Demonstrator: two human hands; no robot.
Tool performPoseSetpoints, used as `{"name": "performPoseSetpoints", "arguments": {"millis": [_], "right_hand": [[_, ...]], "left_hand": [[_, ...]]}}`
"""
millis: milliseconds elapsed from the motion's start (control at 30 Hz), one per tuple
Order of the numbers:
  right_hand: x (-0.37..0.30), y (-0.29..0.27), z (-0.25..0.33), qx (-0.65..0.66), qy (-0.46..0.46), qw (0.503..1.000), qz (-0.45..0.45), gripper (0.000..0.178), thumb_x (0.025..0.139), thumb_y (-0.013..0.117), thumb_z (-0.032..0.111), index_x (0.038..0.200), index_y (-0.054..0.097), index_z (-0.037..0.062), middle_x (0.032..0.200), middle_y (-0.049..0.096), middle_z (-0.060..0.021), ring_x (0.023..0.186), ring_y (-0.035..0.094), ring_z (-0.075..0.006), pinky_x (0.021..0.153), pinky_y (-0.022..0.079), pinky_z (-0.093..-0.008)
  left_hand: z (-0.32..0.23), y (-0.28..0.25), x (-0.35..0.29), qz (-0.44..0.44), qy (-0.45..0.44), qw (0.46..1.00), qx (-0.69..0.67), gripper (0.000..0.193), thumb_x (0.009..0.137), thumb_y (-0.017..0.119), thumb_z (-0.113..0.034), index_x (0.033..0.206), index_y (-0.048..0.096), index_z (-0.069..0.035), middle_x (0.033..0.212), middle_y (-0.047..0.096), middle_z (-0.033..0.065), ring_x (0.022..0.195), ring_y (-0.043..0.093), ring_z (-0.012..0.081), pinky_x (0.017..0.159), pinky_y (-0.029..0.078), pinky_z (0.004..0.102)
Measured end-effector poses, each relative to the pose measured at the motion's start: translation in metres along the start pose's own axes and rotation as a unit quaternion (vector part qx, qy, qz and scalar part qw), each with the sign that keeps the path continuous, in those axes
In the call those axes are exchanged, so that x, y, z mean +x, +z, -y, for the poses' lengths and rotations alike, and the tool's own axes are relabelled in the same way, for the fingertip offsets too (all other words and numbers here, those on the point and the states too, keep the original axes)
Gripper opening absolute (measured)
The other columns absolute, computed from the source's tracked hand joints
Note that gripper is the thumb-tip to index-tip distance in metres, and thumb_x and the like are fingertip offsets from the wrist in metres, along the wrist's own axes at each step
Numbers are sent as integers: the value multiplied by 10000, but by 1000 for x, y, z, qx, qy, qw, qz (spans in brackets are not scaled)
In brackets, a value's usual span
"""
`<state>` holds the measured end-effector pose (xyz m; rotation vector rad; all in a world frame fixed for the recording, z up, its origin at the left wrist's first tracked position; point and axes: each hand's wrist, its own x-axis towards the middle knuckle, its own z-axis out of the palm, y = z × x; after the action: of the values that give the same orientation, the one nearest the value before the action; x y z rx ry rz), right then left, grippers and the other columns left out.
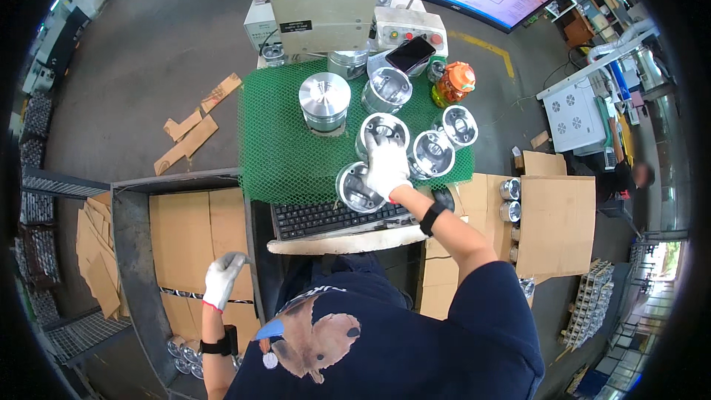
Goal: Inspecting and sorting metal pistons at a quality control workstation.
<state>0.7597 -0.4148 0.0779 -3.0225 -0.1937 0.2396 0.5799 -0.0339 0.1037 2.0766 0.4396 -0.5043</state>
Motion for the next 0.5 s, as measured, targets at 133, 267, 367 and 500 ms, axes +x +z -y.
{"name": "performPoseSetpoints", "arguments": {"millis": [133,267,367,500], "right_hand": [[-23,-14,18,-27,-128,968,-212,689,638,689,132,1296,489,95,1203,536,-149,1116,505,-323,1066,318,-515],[-53,-1,19,-26,-236,964,-117,441,725,585,98,1166,597,86,970,641,-116,990,582,-299,979,392,-474],[-53,-5,24,19,-205,976,-77,429,662,602,122,1087,662,100,848,657,-124,851,603,-293,836,449,-413],[-48,-58,78,69,-206,972,-94,463,616,622,126,1076,675,106,763,624,-106,780,585,-291,779,450,-399]], "left_hand": [[-33,-6,19,25,0,999,25,280,910,589,-272,997,720,-41,889,721,89,860,667,166,794,498,290],[-6,-4,40,20,33,999,-30,302,928,574,-283,1030,709,-32,921,720,88,884,663,167,816,494,288],[-2,11,57,90,53,963,-248,393,976,519,-323,1176,633,-4,1076,685,102,960,637,168,853,481,285],[-29,32,83,228,-98,909,-335,665,967,403,-585,1154,621,15,973,687,114,770,640,162,701,506,267]]}}
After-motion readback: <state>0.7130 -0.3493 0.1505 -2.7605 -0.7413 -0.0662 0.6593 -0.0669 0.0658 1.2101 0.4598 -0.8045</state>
